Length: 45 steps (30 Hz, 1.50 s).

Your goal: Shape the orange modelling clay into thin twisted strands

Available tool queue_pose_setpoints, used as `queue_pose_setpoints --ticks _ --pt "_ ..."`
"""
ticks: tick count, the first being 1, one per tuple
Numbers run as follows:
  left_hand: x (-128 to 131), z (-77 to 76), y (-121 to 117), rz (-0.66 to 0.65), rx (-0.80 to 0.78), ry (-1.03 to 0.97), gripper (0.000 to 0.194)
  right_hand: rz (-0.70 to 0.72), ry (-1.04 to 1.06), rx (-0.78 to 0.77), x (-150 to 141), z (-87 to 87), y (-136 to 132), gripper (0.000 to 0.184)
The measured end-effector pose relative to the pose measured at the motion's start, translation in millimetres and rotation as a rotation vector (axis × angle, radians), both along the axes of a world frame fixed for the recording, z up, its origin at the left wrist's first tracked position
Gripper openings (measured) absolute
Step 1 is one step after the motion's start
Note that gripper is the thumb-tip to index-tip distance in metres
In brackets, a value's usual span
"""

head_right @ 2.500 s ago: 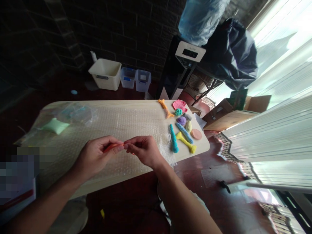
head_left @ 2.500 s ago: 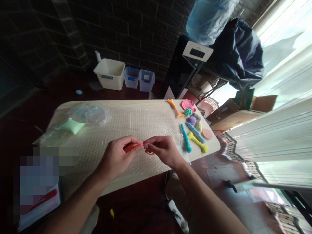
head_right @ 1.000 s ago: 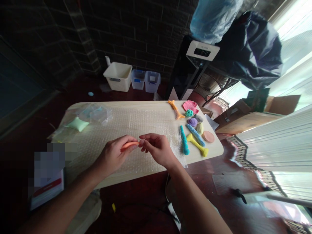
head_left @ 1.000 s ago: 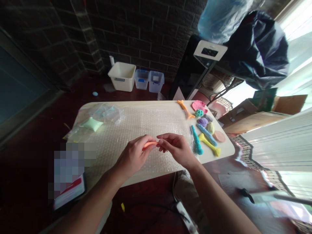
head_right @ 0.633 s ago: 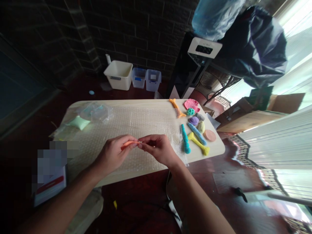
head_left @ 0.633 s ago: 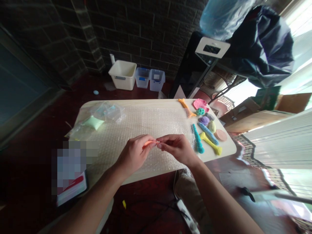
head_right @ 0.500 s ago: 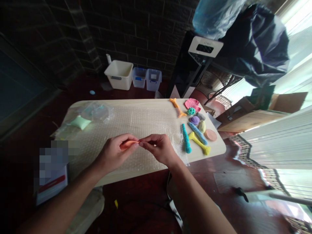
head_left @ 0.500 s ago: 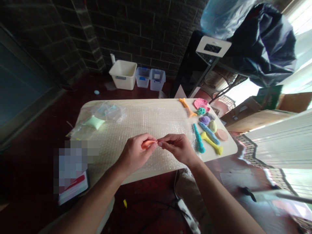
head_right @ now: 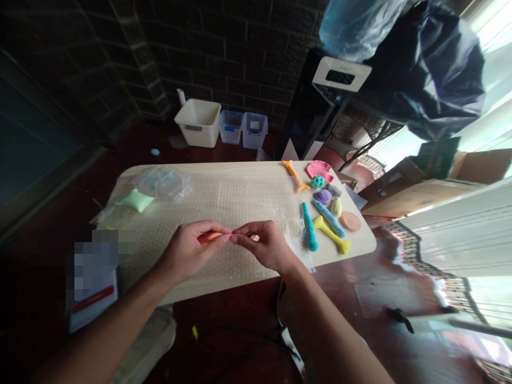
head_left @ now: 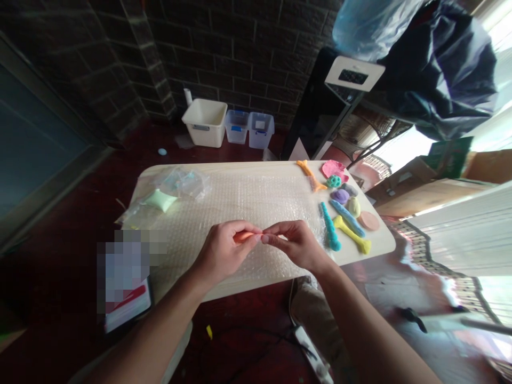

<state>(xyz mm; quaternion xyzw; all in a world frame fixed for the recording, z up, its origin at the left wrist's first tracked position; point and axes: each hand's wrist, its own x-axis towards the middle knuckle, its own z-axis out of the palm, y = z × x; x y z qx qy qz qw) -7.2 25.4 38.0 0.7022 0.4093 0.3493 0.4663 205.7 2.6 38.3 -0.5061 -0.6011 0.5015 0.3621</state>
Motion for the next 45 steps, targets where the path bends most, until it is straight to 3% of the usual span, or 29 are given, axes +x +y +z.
queue_pose_setpoints --ticks 7,13,24,31,33,36,39,45 --pt "-4 -1.5 0 -0.03 0.001 0.024 0.023 0.016 -0.026 0.061 -2 0.6 0 0.027" --pt "-9 2.6 -2 0.003 0.036 0.045 0.018 -0.011 0.155 -0.02 -12 -0.7 1 0.028" --pt "-10 -3.8 -1 -0.019 0.002 -0.011 0.015 -0.031 0.194 -0.05 -15 -3.5 3 0.027" --pt "-12 4.3 -3 -0.005 0.101 0.081 0.014 -0.002 0.127 -0.094 -14 -1.2 3 0.026" --pt "-13 1.9 -2 -0.036 0.117 0.11 0.025 -0.016 0.135 -0.084 -12 -1.6 4 0.026" --pt "-12 -5.4 1 -0.114 0.247 0.221 0.015 -0.021 0.111 -0.064 -11 -2.3 6 0.025" --pt "-11 -10.4 2 -0.138 0.363 0.292 0.025 0.014 0.073 -0.054 -12 -1.9 7 0.025" --pt "-13 -7.9 3 -0.105 0.377 0.249 0.02 0.045 0.046 -0.063 -13 -2.9 5 0.026"
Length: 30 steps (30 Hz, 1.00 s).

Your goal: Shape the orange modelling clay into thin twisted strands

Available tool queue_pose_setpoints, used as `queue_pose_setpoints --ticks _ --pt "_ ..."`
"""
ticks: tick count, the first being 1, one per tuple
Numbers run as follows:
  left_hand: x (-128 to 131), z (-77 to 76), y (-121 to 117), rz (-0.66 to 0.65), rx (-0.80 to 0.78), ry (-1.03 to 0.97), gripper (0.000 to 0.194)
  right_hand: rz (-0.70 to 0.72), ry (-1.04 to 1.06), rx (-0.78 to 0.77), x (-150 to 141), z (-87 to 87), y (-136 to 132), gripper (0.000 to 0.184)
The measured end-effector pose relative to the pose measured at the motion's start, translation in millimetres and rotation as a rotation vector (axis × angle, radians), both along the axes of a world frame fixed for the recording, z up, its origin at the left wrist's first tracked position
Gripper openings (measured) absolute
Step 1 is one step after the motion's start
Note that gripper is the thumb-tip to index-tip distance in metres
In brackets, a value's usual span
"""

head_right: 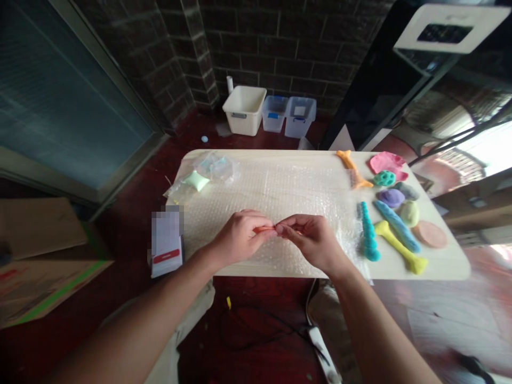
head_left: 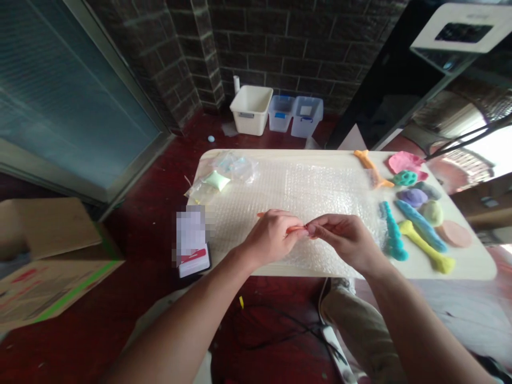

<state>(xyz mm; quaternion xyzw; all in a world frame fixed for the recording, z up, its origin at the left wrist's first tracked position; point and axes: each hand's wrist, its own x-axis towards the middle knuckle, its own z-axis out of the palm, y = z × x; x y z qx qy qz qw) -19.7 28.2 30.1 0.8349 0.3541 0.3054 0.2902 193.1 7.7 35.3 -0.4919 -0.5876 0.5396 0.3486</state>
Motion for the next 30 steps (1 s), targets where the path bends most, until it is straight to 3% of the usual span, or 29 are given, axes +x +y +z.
queue_pose_setpoints --ticks 12,30 --pt "0.7 -0.4 -2.5 0.01 0.005 0.111 0.018 -0.011 0.018 -0.037 -0.4 -4.5 1.0 0.025" --pt "4.0 -1.5 -0.7 0.132 -0.032 -0.023 0.013 -0.1 0.165 -0.091 -2.6 -4.6 0.4 0.036"
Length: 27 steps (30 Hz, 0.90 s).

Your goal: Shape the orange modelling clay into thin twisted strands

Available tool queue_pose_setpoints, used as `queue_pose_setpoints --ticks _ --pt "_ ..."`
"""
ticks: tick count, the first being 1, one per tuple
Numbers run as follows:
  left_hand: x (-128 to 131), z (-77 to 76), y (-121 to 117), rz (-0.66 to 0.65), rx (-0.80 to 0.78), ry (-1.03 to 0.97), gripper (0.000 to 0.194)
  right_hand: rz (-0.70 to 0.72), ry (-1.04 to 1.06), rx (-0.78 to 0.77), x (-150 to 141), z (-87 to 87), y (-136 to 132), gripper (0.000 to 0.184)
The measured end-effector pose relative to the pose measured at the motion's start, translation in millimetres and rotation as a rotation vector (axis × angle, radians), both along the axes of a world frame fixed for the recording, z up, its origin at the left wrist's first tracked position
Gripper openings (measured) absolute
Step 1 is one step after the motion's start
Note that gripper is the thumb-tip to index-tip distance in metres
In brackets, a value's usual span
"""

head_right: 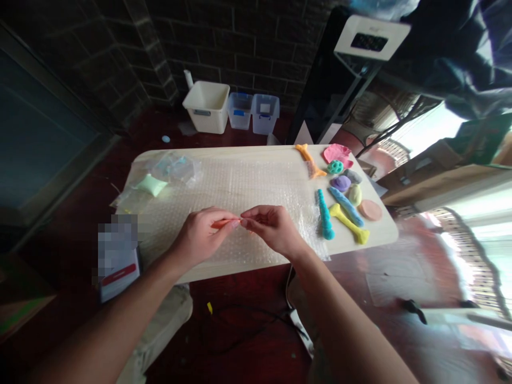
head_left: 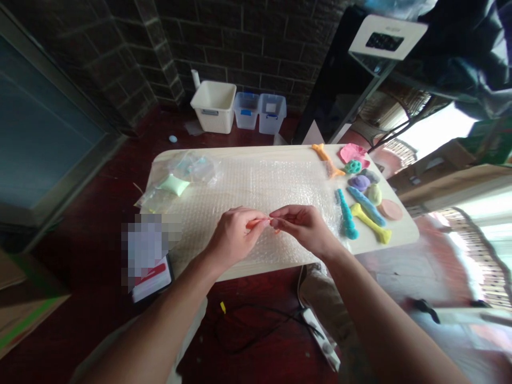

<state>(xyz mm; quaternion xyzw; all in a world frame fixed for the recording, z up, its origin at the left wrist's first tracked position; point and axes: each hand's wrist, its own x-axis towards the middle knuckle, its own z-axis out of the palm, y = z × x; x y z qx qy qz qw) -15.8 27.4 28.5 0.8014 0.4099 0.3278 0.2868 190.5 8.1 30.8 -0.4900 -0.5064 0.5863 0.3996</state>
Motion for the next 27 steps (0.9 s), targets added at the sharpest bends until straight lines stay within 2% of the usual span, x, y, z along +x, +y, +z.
queue_pose_setpoints --ticks 4,10,14,18,20,24,27 --pt "-0.4 0.7 -1.1 0.003 -0.012 -0.035 0.012 0.013 -0.047 0.008 -0.2 2.3 -0.7 0.037" --pt "-1.1 -0.5 -1.0 -0.036 -0.172 -0.087 0.017 -0.031 -0.066 0.034 2.0 2.1 -0.5 0.031" --pt "-0.8 3.8 -1.0 -0.016 -0.116 -0.053 0.015 0.013 -0.003 0.019 0.8 1.7 -1.8 0.033" --pt "-0.4 5.6 -1.4 0.018 -0.066 -0.049 0.013 0.025 -0.049 0.068 1.0 0.0 -2.7 0.03" --pt "-0.2 2.9 -1.2 0.023 -0.113 -0.067 0.014 0.018 -0.065 0.096 1.5 -0.3 -2.5 0.03" --pt "0.1 -3.3 -0.3 -0.016 -0.316 -0.148 0.021 0.01 -0.089 0.13 1.4 2.6 -2.4 0.032" --pt "-0.1 -2.7 0.2 -0.06 -0.371 -0.152 0.021 0.022 -0.075 0.117 1.0 4.7 -2.9 0.036"
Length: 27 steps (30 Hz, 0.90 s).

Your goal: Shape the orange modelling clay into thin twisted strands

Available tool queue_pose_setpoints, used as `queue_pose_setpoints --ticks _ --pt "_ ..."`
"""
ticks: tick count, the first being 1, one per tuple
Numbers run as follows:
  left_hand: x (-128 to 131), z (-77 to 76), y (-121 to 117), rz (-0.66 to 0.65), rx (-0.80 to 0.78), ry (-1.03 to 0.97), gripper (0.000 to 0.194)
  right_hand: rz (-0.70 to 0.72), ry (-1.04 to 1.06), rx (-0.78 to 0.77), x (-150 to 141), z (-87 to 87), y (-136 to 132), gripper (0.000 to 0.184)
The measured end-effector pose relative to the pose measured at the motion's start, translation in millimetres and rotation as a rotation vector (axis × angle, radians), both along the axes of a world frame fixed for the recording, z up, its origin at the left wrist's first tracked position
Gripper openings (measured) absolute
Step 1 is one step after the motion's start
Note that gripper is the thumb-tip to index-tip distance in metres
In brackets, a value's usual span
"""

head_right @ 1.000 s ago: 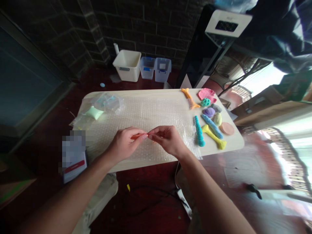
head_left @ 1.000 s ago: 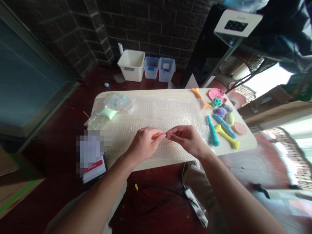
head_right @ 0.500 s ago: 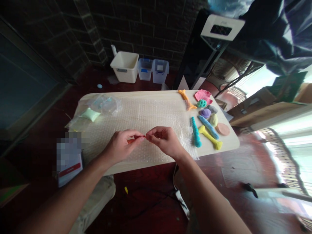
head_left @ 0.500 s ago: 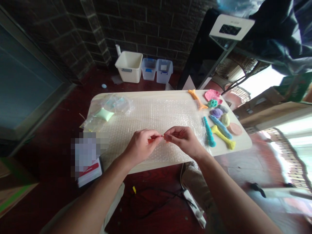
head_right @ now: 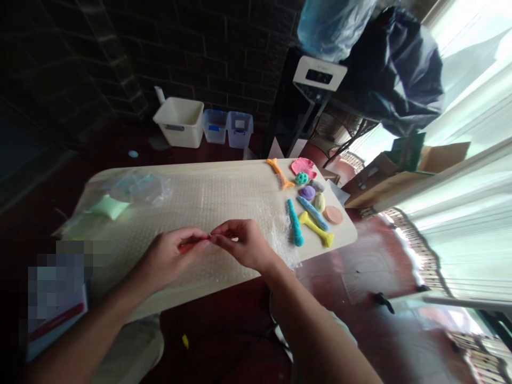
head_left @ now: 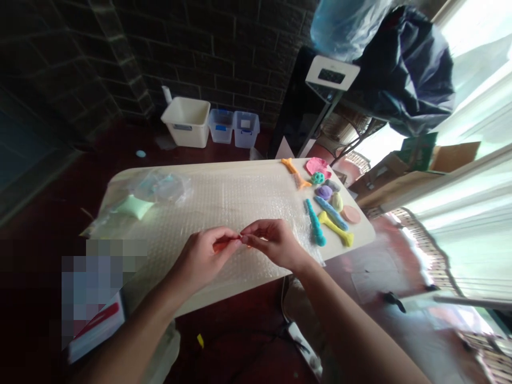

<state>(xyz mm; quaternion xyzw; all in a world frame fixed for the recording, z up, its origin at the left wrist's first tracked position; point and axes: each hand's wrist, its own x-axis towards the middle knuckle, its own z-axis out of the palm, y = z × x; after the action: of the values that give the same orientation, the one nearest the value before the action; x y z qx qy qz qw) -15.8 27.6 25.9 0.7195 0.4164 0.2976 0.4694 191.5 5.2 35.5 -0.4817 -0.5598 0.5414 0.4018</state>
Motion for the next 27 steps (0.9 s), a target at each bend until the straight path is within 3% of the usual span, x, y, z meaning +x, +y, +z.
queue_pose_setpoints --ticks 9,14,17,23,27 --pt "-2 4.7 0 0.085 0.069 0.108 0.016 0.011 -0.001 -0.015 0 -4.7 -1 0.034" --pt "-3 -7.6 2 0.111 0.027 0.098 0.025 -0.02 -0.031 0.008 -1 -4.7 -1 0.031" --pt "-3 -12.0 3 0.052 -0.025 0.092 0.03 -0.036 -0.037 0.0 -1 -6.6 0 0.035" --pt "-2 -0.5 1 0.05 0.007 0.154 0.025 0.012 -0.077 0.021 2 -5.0 -1 0.031" --pt "-3 0.2 2 0.065 0.005 0.145 0.026 0.022 -0.249 0.152 2 3.1 -3 0.022"
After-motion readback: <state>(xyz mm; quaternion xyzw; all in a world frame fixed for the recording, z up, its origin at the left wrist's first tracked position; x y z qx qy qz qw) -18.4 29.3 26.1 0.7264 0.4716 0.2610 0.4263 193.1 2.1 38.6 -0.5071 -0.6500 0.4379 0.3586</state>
